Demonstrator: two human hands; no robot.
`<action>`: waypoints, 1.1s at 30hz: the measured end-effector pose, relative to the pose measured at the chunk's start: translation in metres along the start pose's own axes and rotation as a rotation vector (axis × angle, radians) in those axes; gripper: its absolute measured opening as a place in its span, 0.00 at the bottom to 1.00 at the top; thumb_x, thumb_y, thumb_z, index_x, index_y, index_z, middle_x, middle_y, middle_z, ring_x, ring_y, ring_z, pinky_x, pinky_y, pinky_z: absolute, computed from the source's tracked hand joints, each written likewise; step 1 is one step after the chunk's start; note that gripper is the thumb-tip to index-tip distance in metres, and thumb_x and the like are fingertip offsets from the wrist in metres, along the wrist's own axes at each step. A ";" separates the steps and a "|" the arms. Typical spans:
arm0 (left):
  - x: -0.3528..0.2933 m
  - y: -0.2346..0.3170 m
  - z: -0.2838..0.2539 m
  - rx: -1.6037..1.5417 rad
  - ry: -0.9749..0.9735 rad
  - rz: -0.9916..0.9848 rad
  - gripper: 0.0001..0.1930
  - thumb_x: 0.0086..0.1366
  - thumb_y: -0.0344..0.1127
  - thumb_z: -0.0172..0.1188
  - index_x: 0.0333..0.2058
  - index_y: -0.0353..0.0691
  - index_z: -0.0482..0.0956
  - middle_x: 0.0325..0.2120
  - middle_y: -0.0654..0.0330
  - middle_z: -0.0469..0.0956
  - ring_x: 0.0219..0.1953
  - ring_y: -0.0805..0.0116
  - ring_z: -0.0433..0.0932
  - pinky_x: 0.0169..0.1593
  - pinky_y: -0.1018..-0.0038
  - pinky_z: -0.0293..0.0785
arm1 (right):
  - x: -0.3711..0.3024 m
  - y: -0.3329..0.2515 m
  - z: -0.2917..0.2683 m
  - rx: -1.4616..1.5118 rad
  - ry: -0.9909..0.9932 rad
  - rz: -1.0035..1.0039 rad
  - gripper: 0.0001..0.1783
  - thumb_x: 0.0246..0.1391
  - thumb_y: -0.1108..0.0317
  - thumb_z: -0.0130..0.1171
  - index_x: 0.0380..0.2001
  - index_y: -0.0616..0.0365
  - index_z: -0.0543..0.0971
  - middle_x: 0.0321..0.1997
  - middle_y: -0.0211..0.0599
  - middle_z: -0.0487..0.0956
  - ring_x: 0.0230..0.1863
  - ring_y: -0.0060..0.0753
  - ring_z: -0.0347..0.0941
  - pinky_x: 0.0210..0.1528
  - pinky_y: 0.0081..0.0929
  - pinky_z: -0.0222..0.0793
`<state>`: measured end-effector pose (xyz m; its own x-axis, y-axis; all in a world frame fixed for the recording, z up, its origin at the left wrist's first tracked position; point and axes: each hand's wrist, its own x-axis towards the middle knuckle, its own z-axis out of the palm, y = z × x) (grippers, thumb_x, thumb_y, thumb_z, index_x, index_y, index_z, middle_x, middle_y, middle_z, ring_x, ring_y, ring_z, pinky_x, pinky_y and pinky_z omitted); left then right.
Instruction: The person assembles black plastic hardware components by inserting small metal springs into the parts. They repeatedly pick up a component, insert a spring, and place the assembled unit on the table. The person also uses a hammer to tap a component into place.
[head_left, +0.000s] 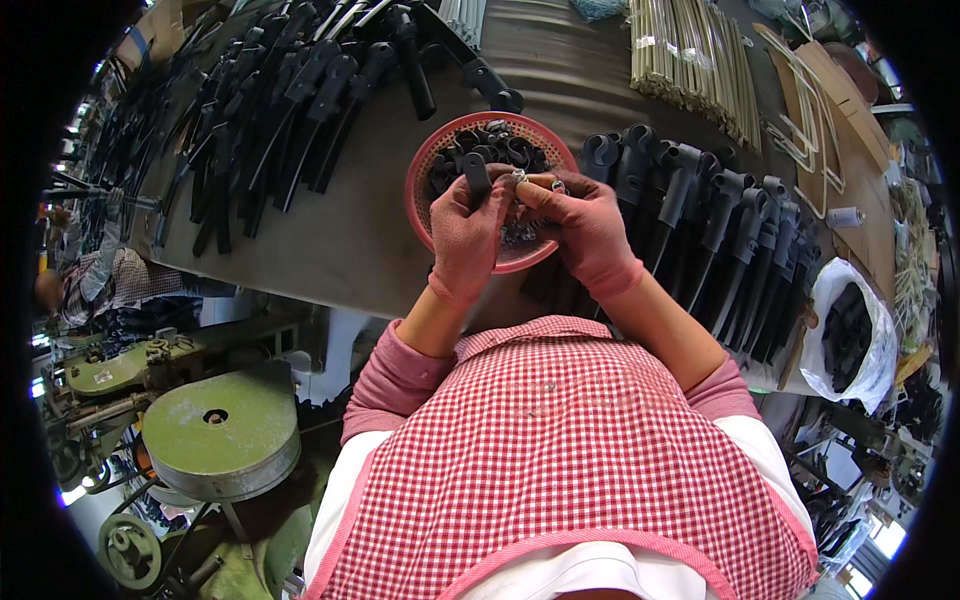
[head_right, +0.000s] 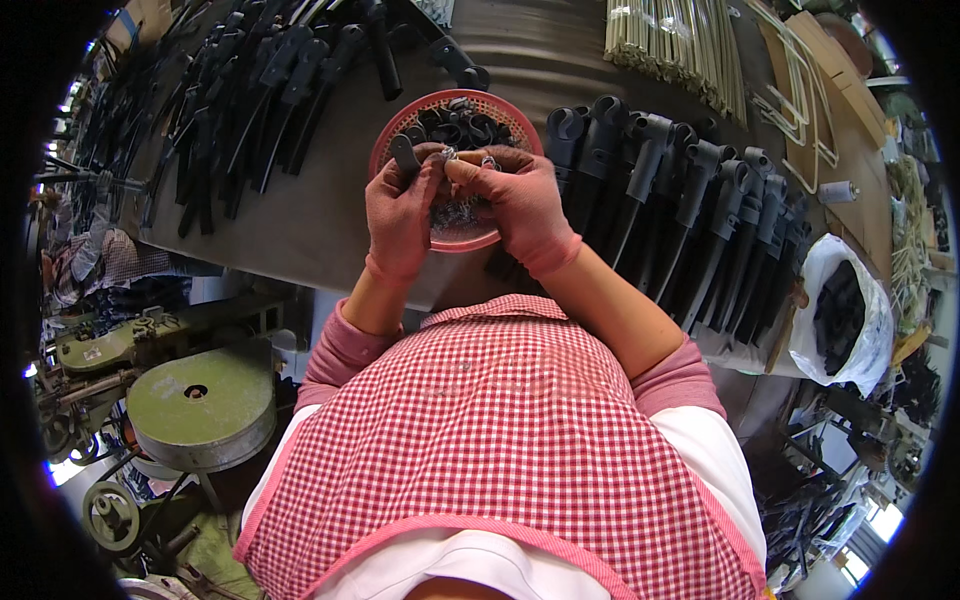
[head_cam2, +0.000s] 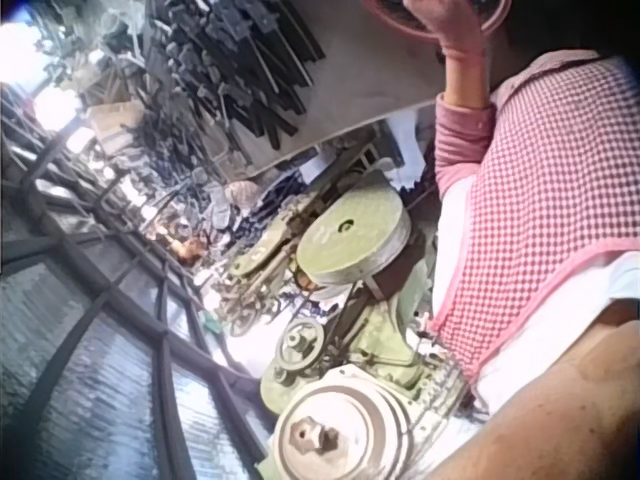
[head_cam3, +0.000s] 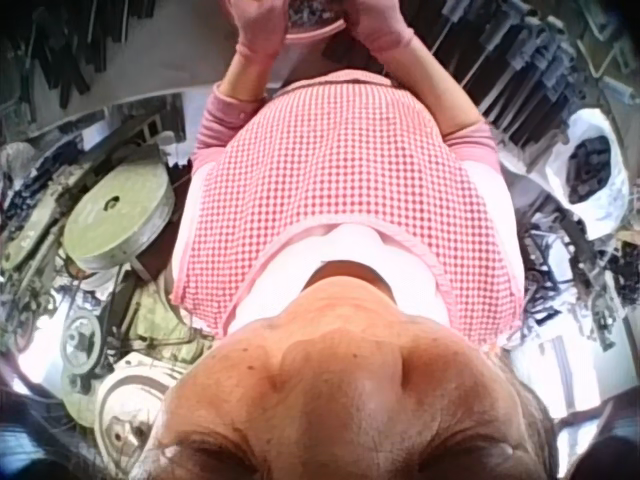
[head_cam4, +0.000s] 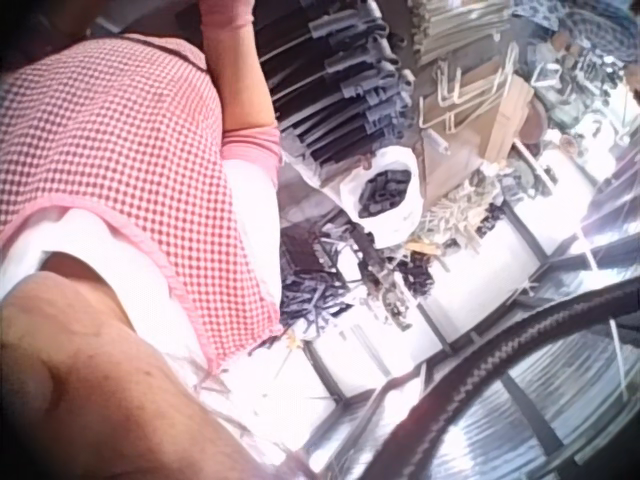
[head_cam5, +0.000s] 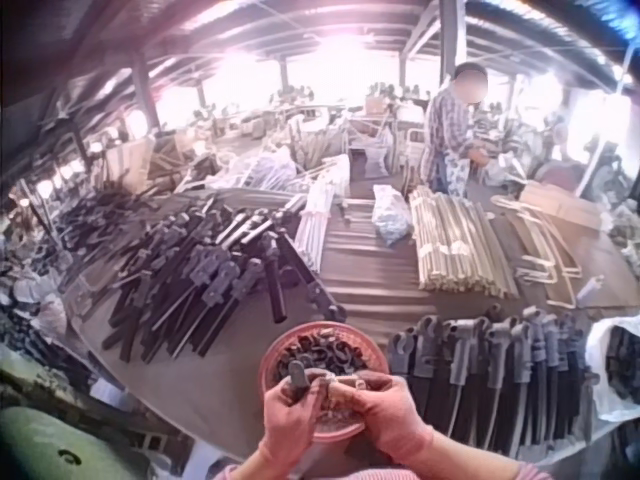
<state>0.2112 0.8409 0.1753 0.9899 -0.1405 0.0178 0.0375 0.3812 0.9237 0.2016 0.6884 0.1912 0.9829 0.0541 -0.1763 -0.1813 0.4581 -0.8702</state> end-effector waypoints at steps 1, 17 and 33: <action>0.001 -0.005 -0.001 -0.062 0.075 -0.064 0.08 0.72 0.29 0.56 0.44 0.32 0.79 0.34 0.63 0.79 0.32 0.78 0.78 0.42 0.77 0.82 | -0.001 0.003 0.002 -0.189 0.042 -0.131 0.09 0.56 0.73 0.68 0.40 0.60 0.83 0.37 0.30 0.81 0.37 0.18 0.78 0.29 0.11 0.70; 0.010 -0.008 -0.031 -0.213 -0.097 -0.111 0.11 0.76 0.33 0.46 0.52 0.36 0.70 0.30 0.62 0.75 0.28 0.78 0.75 0.33 0.77 0.81 | 0.020 0.008 0.000 -0.255 -0.075 -0.075 0.14 0.59 0.68 0.65 0.47 0.62 0.82 0.33 0.24 0.80 0.29 0.10 0.71 0.27 0.11 0.67; -0.093 -0.067 -0.080 0.020 -0.042 -0.171 0.15 0.75 0.30 0.46 0.57 0.35 0.69 0.40 0.57 0.79 0.35 0.73 0.80 0.40 0.75 0.80 | -0.021 0.043 -0.024 -0.084 -0.124 0.519 0.13 0.58 0.68 0.66 0.43 0.63 0.81 0.31 0.29 0.80 0.30 0.18 0.75 0.26 0.13 0.69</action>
<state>0.1273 0.9018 0.0809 0.9628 -0.2396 -0.1245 0.2014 0.3300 0.9222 0.1726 0.6861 0.1468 0.7589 0.3615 -0.5417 -0.6414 0.2713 -0.7176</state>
